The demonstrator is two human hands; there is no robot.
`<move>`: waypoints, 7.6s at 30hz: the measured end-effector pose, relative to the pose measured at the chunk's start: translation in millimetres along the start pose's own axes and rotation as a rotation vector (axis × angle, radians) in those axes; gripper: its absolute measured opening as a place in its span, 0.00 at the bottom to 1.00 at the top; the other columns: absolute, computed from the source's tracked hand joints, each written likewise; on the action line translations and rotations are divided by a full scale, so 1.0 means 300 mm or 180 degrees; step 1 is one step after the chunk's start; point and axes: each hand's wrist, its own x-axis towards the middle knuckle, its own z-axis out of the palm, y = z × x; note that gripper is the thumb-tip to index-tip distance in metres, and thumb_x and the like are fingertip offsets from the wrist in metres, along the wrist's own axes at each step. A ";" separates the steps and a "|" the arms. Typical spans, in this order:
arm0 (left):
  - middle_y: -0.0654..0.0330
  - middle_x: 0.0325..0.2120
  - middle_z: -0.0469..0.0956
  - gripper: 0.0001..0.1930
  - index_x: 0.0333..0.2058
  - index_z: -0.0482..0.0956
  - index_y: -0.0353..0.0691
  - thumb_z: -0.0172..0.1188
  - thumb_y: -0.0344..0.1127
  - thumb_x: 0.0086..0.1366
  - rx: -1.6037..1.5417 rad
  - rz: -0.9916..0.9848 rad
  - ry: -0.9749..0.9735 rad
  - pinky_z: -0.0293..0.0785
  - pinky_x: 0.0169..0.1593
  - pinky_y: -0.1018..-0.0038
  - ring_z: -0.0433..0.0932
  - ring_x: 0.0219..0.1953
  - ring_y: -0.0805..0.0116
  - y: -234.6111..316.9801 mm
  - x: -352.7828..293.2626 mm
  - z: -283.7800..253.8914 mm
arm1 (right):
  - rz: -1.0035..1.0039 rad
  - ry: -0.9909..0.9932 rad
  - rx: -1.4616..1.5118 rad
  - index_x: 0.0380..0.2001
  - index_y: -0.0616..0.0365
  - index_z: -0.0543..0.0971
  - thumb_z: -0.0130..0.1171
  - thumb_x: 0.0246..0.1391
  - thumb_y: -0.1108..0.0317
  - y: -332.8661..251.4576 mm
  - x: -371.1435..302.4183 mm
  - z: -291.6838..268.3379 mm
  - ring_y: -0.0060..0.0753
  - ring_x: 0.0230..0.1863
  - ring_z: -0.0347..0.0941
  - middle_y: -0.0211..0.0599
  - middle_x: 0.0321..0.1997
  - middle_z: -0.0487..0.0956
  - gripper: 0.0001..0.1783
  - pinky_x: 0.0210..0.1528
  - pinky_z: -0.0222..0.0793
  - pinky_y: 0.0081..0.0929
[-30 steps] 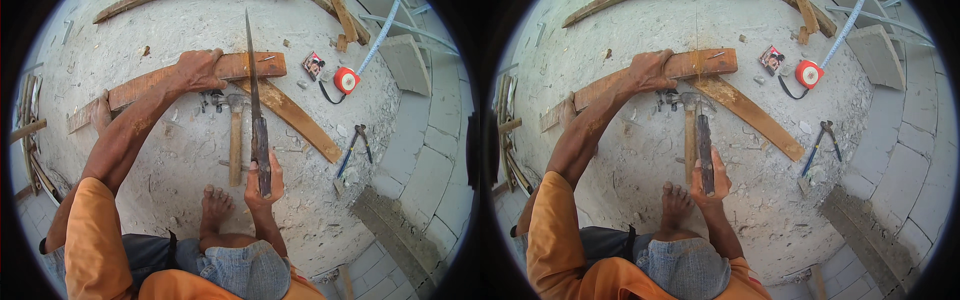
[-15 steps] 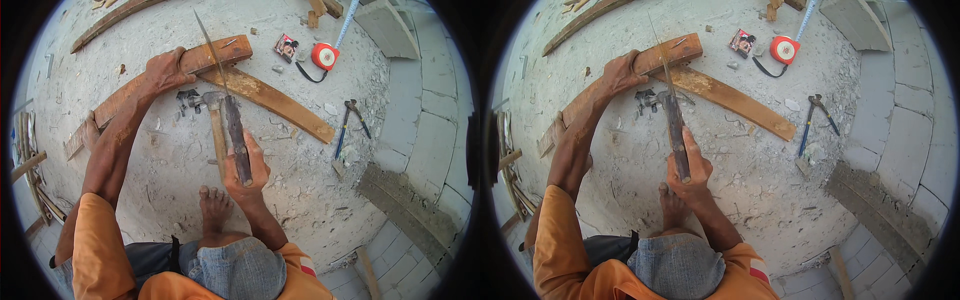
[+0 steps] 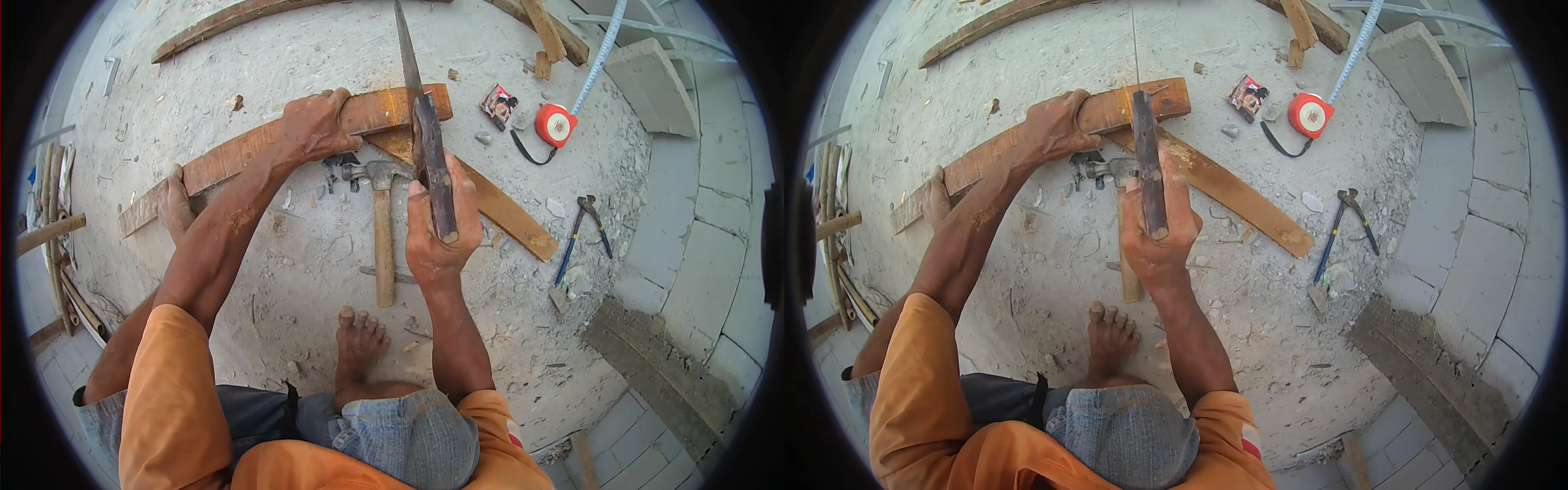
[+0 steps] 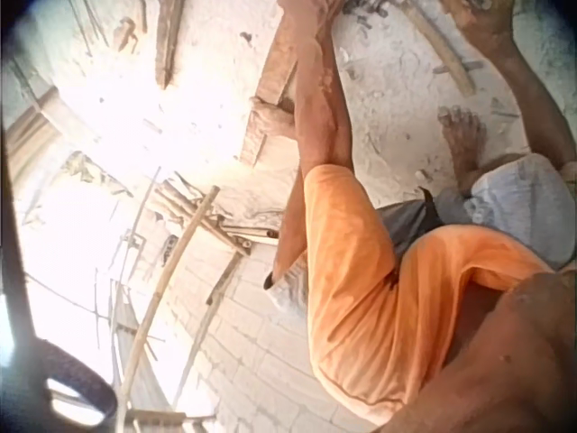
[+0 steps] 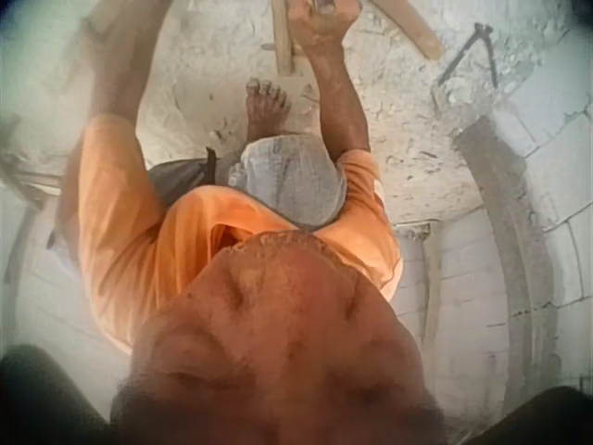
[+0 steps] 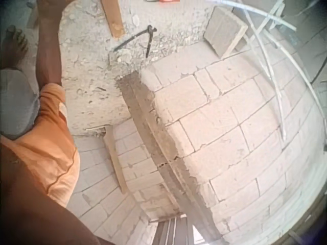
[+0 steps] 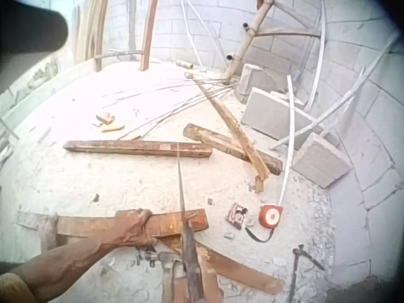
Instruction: The person measures wooden planks using a measuring tape, handles a hammer, and cuts a wooden plank with a hand saw.
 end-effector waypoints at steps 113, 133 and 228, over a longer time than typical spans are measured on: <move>0.47 0.31 0.84 0.39 0.51 0.77 0.39 0.70 0.56 0.42 -0.0037 0.0230 -0.0113 0.79 0.41 0.57 0.84 0.35 0.50 -0.030 0.018 0.009 | -0.0272 0.0038 -0.0370 0.54 0.72 0.75 0.62 0.48 0.83 0.028 -0.255 -0.070 0.38 0.35 0.85 0.53 0.40 0.83 0.26 0.35 0.78 0.27; 0.45 0.37 0.84 0.36 0.52 0.76 0.38 0.70 0.51 0.46 0.0029 0.0144 -0.0117 0.79 0.43 0.57 0.85 0.38 0.49 -0.023 0.046 -0.005 | -0.0067 -0.0198 -0.0161 0.57 0.73 0.72 0.61 0.43 0.84 -0.004 -0.335 -0.154 0.48 0.37 0.85 0.60 0.44 0.81 0.32 0.33 0.81 0.31; 0.48 0.35 0.84 0.37 0.51 0.76 0.39 0.71 0.54 0.44 -0.0077 0.0349 0.0049 0.79 0.42 0.57 0.84 0.38 0.47 -0.037 -0.002 0.028 | 0.0004 -0.0093 -0.0471 0.55 0.77 0.72 0.64 0.51 0.82 -0.057 -0.274 -0.283 0.46 0.45 0.84 0.62 0.50 0.81 0.27 0.45 0.80 0.30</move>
